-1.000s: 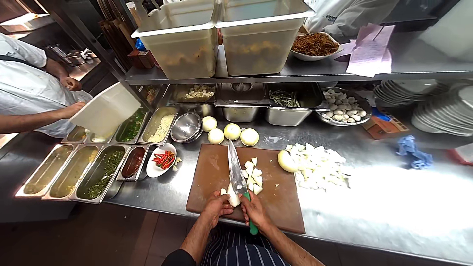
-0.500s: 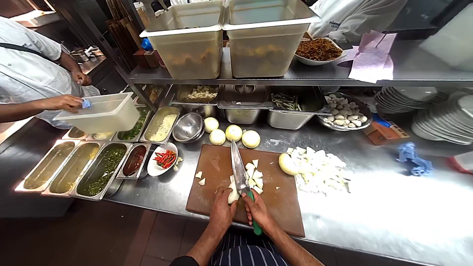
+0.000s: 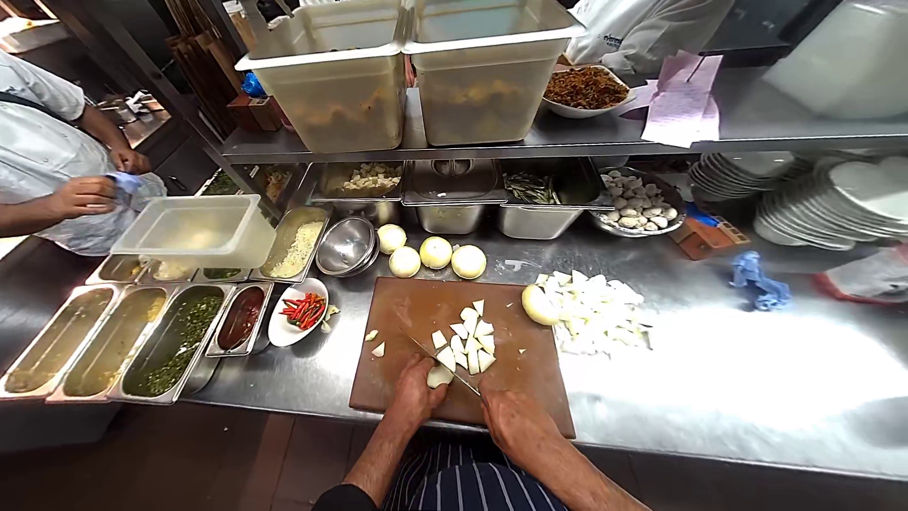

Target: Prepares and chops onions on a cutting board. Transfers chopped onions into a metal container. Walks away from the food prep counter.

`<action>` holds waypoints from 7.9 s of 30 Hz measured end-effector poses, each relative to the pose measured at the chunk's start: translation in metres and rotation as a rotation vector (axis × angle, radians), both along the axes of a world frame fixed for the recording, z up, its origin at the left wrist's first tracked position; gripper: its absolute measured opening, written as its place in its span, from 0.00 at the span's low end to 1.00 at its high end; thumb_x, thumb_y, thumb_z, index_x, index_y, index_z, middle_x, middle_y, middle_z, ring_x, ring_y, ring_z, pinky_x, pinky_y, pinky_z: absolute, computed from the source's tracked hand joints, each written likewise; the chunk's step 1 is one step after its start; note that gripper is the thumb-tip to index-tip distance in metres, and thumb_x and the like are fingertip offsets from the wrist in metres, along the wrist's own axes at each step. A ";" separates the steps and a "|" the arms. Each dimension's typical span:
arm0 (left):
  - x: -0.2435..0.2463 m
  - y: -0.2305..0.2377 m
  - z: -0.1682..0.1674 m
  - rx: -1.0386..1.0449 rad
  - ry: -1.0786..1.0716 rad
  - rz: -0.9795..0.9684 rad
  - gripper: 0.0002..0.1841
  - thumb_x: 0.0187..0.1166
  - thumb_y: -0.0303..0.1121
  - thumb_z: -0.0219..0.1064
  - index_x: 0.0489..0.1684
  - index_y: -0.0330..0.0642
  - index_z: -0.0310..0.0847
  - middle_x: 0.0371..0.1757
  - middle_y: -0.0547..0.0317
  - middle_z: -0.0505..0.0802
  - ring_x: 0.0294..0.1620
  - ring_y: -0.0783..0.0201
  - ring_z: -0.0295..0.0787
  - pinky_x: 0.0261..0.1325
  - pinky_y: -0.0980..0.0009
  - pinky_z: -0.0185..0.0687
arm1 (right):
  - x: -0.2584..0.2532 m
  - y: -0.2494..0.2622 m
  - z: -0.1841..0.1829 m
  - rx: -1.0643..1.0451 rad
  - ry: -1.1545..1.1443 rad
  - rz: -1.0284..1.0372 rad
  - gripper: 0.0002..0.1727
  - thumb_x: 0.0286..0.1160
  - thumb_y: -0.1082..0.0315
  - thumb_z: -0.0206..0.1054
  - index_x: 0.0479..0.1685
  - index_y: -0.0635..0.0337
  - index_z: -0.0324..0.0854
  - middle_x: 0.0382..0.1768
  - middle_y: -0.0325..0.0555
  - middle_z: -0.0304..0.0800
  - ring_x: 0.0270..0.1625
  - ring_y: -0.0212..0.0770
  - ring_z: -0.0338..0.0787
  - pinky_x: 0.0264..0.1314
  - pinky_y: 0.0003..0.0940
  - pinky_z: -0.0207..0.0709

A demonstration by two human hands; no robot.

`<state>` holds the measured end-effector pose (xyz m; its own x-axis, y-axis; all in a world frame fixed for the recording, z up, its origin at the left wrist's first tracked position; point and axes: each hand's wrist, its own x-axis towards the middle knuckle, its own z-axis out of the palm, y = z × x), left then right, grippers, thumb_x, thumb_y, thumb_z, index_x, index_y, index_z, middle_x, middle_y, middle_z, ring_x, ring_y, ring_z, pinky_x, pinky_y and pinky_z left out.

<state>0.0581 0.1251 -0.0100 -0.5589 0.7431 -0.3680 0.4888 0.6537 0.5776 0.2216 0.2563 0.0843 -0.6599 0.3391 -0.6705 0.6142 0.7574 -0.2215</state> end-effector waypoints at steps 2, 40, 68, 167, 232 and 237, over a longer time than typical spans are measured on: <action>0.001 -0.003 -0.004 0.027 -0.005 0.005 0.26 0.68 0.47 0.75 0.65 0.46 0.88 0.67 0.51 0.89 0.70 0.57 0.85 0.77 0.59 0.78 | -0.006 -0.002 -0.025 -0.015 0.040 -0.029 0.21 0.91 0.58 0.46 0.74 0.53 0.71 0.49 0.60 0.92 0.55 0.64 0.93 0.53 0.63 0.85; 0.002 0.072 0.013 -0.214 -0.062 0.085 0.57 0.57 0.49 0.86 0.93 0.44 0.55 0.87 0.39 0.68 0.76 0.41 0.81 0.73 0.46 0.83 | 0.049 0.028 -0.092 -0.184 0.712 -0.558 0.24 0.87 0.44 0.55 0.60 0.55 0.80 0.30 0.44 0.86 0.31 0.43 0.88 0.39 0.48 0.85; 0.060 0.280 0.011 -0.032 0.136 -0.374 0.50 0.54 0.63 0.79 0.87 0.67 0.67 0.93 0.41 0.57 0.86 0.36 0.66 0.78 0.44 0.75 | 0.177 0.054 -0.091 -0.502 0.944 -1.515 0.13 0.88 0.59 0.59 0.50 0.61 0.71 0.14 0.41 0.72 0.11 0.39 0.75 0.13 0.37 0.78; -0.062 -0.078 -0.004 0.050 -0.005 -0.295 0.22 0.77 0.47 0.70 0.69 0.54 0.85 0.69 0.49 0.85 0.67 0.53 0.86 0.71 0.55 0.85 | -0.031 -0.021 -0.045 -0.064 0.286 -0.086 0.22 0.90 0.48 0.48 0.63 0.54 0.76 0.39 0.53 0.91 0.47 0.56 0.94 0.51 0.56 0.85; -0.020 -0.024 -0.002 0.171 0.168 0.125 0.24 0.72 0.51 0.76 0.56 0.41 0.90 0.56 0.50 0.92 0.56 0.55 0.91 0.65 0.57 0.87 | 0.011 -0.020 -0.087 -0.202 0.578 -0.304 0.26 0.90 0.45 0.48 0.63 0.56 0.77 0.35 0.52 0.89 0.40 0.53 0.93 0.47 0.55 0.86; -0.082 0.039 -0.006 0.029 0.103 -0.191 0.23 0.73 0.30 0.65 0.69 0.52 0.87 0.72 0.51 0.87 0.80 0.50 0.75 0.86 0.52 0.66 | 0.072 0.033 -0.055 -0.608 0.505 -0.619 0.20 0.86 0.46 0.59 0.61 0.52 0.77 0.23 0.45 0.79 0.18 0.43 0.80 0.22 0.44 0.79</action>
